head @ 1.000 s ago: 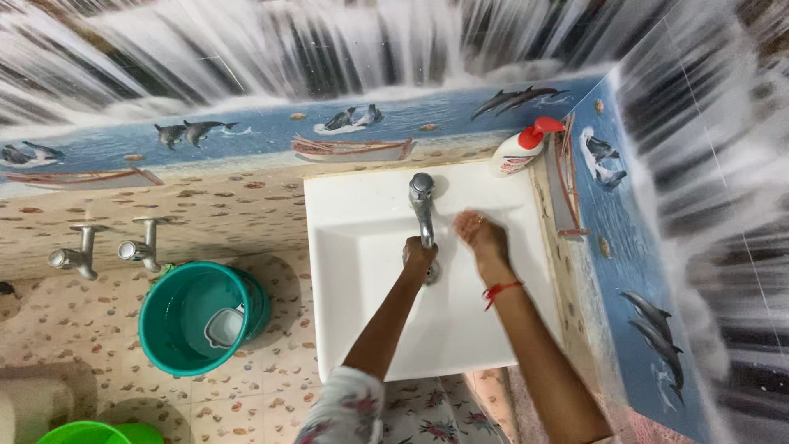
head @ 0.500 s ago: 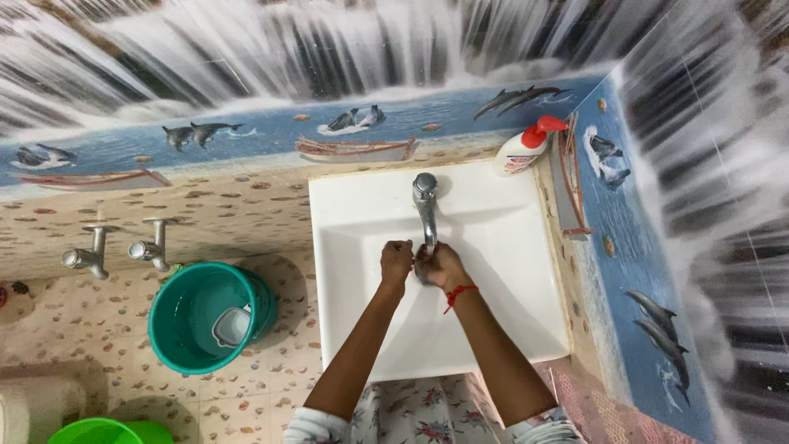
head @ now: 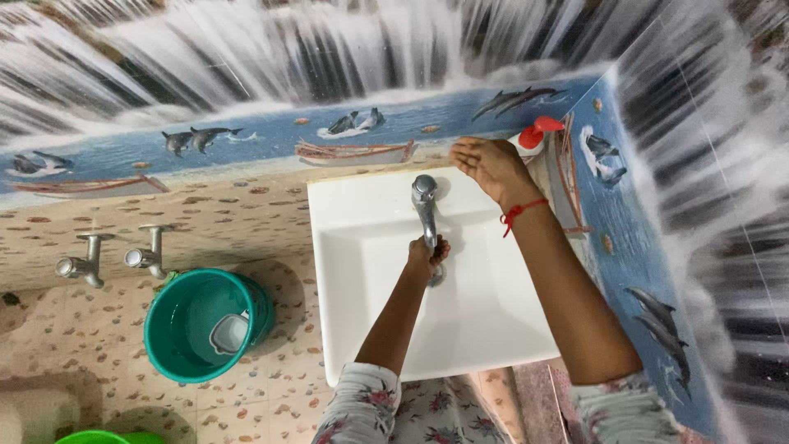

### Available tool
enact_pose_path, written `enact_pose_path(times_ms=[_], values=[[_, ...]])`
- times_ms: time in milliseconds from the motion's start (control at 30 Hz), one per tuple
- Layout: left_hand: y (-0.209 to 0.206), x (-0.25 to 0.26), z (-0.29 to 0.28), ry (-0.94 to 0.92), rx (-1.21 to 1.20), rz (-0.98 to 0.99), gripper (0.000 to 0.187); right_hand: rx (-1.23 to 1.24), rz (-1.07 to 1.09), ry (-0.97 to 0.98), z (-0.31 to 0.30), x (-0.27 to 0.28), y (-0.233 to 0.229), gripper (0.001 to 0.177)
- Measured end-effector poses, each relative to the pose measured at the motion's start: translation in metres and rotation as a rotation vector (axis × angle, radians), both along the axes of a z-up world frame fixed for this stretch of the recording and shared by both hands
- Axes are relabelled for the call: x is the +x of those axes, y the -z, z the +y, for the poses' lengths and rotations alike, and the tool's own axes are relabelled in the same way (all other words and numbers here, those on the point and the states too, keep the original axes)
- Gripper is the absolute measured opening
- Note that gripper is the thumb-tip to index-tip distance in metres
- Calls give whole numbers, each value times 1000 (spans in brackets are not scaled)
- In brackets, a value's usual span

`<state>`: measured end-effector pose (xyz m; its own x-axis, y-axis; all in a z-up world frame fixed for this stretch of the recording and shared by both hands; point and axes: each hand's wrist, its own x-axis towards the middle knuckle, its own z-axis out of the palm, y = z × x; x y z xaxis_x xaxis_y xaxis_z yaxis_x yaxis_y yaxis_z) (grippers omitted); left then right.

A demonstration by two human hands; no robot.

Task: The person washes their hands under a running faucet, then retrieves a bottle of liquid soap and a sponge from a shelf. They pour soap onto the sponge and scrub the white sink basin and faucet area. The person places the soap bottle back on the shelf and continues scrubbing the sink with the sponge.

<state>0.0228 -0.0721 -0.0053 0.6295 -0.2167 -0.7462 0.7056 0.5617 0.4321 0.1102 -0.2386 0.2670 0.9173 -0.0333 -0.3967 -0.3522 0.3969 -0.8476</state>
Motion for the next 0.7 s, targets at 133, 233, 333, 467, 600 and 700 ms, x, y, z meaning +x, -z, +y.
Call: enact_pose_path(times_ms=[133, 233, 333, 467, 600, 700], values=[[-9, -5, 3, 38, 87, -20, 31, 87, -26, 267, -10, -42, 84, 38], [-32, -13, 11, 102, 214, -35, 39, 193, 92, 396, 16, -109, 164, 27], [-80, -33, 24, 240, 588, -146, 45, 453, 372, 241, 67, -144, 202, 25], [-149, -62, 46, 363, 859, -389, 46, 596, 584, 304, 109, -145, 193, 23], [-180, -67, 59, 130, 868, -515, 40, 694, 645, 428, 116, -126, 206, 22], [-151, -63, 63, 68, 687, -367, 42, 729, 614, 384, 103, -129, 236, 26]])
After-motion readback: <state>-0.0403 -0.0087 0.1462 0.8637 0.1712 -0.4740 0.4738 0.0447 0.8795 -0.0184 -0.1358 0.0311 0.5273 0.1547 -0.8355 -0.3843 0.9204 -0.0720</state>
